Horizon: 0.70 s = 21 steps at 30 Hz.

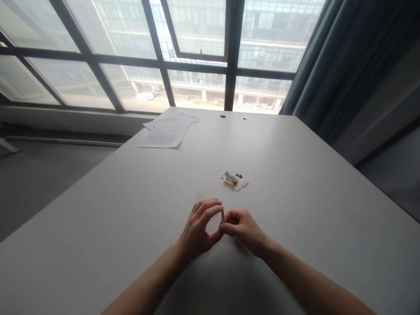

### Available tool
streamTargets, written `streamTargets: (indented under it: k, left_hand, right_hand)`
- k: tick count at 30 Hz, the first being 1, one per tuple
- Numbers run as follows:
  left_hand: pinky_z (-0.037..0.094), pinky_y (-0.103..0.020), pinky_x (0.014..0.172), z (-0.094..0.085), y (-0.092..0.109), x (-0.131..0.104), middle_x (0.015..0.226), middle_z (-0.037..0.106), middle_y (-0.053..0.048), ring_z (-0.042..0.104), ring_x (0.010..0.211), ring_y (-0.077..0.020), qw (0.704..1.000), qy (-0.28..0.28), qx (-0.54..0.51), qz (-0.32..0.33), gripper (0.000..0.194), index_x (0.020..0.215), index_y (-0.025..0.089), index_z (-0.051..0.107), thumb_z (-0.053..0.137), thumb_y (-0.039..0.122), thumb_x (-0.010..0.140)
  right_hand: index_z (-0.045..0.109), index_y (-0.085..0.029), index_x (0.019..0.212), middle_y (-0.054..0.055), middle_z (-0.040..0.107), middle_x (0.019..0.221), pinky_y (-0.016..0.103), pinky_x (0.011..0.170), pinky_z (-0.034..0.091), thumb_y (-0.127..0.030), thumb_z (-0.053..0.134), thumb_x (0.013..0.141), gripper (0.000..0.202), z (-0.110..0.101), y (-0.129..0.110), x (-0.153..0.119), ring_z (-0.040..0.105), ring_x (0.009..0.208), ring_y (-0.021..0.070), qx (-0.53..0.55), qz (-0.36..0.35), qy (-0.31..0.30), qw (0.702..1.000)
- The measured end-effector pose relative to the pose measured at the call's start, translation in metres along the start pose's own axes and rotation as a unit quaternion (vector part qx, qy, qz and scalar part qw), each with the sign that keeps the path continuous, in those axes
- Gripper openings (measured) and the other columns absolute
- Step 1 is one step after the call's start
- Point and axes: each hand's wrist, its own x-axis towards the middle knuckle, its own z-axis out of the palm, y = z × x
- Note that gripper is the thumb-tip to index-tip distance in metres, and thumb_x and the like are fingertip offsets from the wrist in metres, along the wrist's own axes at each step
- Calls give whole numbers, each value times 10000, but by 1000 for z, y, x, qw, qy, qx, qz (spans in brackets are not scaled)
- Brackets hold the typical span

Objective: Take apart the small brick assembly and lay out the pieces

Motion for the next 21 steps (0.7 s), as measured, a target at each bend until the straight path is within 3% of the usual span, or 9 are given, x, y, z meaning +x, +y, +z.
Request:
streamTargets:
  k: [12,18,21]
  left_hand:
    - [466,-399,921,0,-1,0,1151,599,-112,555,1088,-238,1000,-4,26,-11,411,1171,209,504,650,209,787]
    - [467,-395,913,1,-3,-1,1145,600,-112,550,1088,-239,999,-2,32,-12,427,1178,207,509,673,210,784]
    - [472,-392,907,1,-3,-1,1142,608,-104,562,1076,-237,999,2,35,-19,418,1174,223,520,681,239,789]
  right_hand:
    - [614,-168,746,-34,590,653,249,605,411,-253,816,602,262,4,5,-1,513,615,108,31,-53,64,996]
    - [610,-170,815,-23,626,677,246,590,417,-244,777,657,242,2,5,0,535,601,105,35,-65,55,996]
    - [582,-182,942,-14,661,676,241,548,397,-251,741,698,300,2,3,-1,529,558,105,33,-60,48,997]
